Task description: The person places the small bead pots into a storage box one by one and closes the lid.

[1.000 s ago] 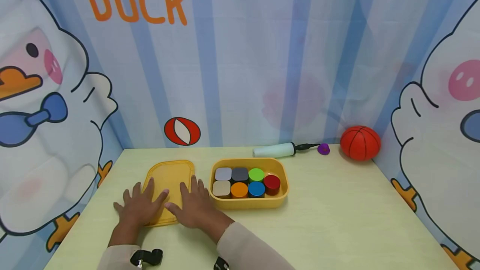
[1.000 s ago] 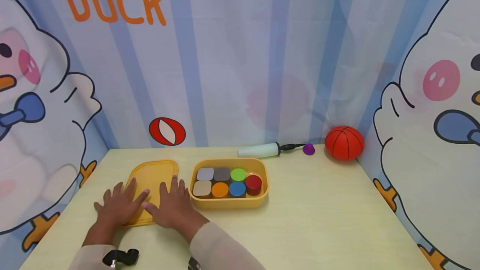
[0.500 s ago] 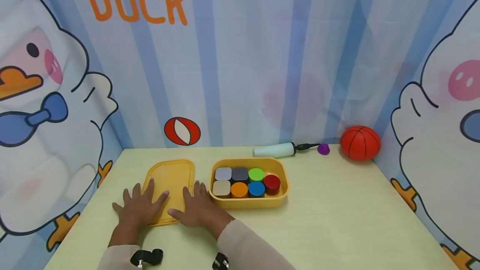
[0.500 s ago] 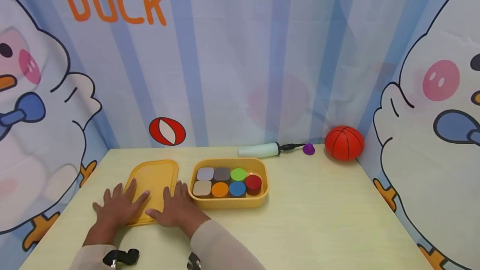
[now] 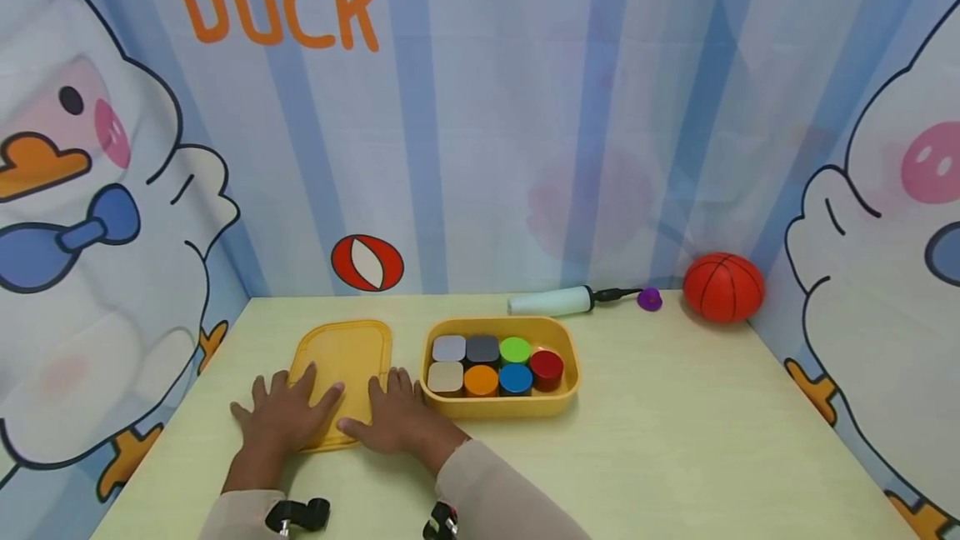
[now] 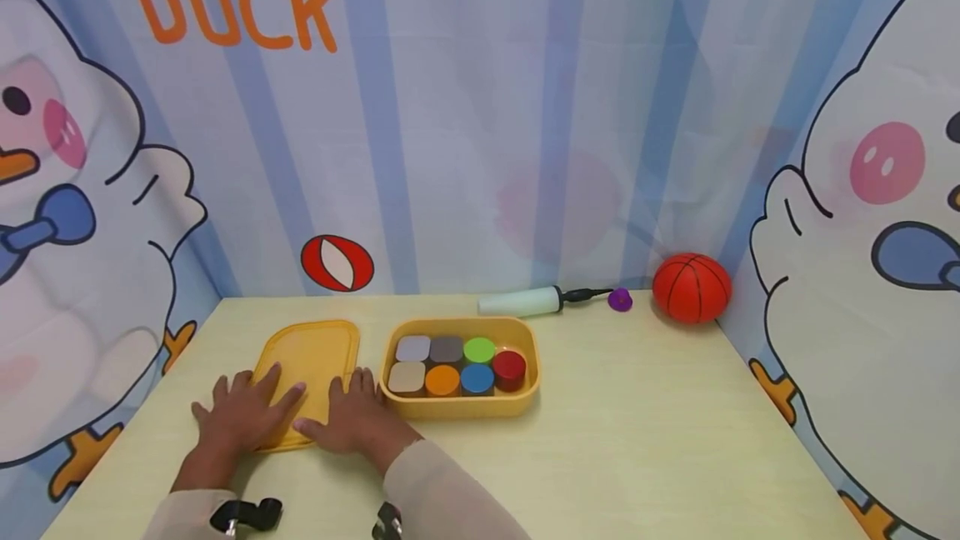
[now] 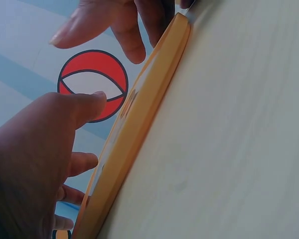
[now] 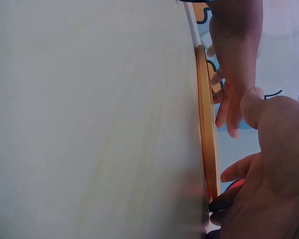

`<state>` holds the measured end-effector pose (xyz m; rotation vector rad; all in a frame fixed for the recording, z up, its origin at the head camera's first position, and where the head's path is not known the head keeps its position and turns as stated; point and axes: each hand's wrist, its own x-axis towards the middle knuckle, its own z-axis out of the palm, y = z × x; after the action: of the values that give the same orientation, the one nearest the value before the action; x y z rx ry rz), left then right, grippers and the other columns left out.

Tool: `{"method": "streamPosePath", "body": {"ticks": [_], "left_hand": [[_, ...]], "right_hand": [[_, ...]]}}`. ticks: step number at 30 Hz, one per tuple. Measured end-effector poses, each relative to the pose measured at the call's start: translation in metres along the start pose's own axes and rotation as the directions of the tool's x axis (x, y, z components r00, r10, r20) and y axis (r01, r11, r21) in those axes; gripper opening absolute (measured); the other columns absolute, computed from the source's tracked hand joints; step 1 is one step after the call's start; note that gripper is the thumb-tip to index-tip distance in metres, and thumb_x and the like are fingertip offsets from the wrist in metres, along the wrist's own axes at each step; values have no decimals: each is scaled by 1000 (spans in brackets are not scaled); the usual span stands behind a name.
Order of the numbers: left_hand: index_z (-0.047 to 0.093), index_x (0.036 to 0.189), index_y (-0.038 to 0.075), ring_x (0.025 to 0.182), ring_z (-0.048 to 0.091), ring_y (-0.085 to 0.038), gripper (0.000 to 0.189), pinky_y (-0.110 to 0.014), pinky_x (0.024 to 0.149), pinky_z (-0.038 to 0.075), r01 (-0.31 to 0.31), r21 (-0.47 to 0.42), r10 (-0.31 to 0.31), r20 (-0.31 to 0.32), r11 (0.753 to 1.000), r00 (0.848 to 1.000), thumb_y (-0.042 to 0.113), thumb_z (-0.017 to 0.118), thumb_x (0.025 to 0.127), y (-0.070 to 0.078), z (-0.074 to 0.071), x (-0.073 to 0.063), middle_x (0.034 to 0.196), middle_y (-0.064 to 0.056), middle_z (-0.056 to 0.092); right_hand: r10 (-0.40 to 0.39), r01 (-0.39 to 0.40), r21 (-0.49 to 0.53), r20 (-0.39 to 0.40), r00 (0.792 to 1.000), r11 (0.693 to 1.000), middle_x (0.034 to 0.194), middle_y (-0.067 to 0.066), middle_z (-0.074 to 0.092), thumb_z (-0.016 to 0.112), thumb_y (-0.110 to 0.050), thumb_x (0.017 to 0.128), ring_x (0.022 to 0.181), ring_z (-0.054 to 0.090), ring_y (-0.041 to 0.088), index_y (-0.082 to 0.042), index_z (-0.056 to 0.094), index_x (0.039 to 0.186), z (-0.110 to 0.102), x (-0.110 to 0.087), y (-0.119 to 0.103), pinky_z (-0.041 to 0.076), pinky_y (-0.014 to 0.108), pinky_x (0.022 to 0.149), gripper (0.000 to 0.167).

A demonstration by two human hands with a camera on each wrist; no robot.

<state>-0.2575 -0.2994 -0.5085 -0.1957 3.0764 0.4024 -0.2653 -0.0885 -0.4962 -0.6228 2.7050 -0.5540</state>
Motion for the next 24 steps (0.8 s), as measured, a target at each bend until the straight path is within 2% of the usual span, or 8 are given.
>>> {"method": "streamPosePath", "body": {"ticks": [6, 10, 12, 17, 20, 24], "left_hand": [[40, 168, 5, 155, 19, -71, 101, -101, 108, 0, -6, -41, 5, -21, 999, 1000, 83, 33, 104, 2, 1, -2, 165, -44, 32], [38, 169, 6, 154, 26, -69, 102, -102, 106, -3, -7, -62, 6, -25, 998, 1000, 84, 32, 104, 4, 0, -2, 165, -44, 31], [37, 169, 6, 151, 31, -70, 102, -102, 105, -3, -12, -70, 9, -36, 997, 999, 84, 31, 104, 5, 0, -2, 163, -46, 31], [37, 170, 8, 147, 37, -72, 101, -103, 103, -3, -32, -82, 25, -93, 996, 995, 83, 32, 104, 11, -5, -1, 158, -50, 33], [36, 170, 8, 146, 38, -71, 98, -102, 106, 4, -30, -82, 19, -121, 996, 993, 81, 34, 105, 16, -8, -2, 155, -50, 35], [35, 171, 10, 141, 42, -69, 95, -96, 109, 24, -19, -86, 6, -150, 996, 989, 79, 37, 106, 24, -12, -4, 151, -49, 35]], "right_hand": [[-16, 15, 31, 14, 1000, 999, 184, 13, 17, 45, -79, 104, 174, 12, 31, -19, 28, 175, -1, -1, 2, 15, 54, 140, 95], [-25, 27, 100, -19, 1000, 995, 185, 14, 16, 51, -76, 104, 173, 14, 34, -18, 26, 176, -1, -5, 2, 16, 57, 139, 96], [-35, 41, 163, -40, 999, 986, 185, 15, 13, 55, -73, 104, 173, 15, 36, -17, 23, 176, -3, -8, 0, 19, 58, 139, 97], [-64, 92, 312, -100, 993, 946, 186, 13, 3, 61, -69, 103, 169, 26, 40, -18, 12, 178, -4, -15, -3, 35, 57, 132, 103], [-87, 135, 363, -146, 985, 922, 186, 10, -4, 65, -65, 102, 166, 34, 39, -19, 7, 178, -6, -19, -4, 43, 55, 128, 106], [-112, 182, 376, -202, 973, 909, 186, 8, -10, 75, -56, 100, 163, 40, 38, -20, 4, 178, -9, -22, -5, 48, 52, 124, 112]]}}
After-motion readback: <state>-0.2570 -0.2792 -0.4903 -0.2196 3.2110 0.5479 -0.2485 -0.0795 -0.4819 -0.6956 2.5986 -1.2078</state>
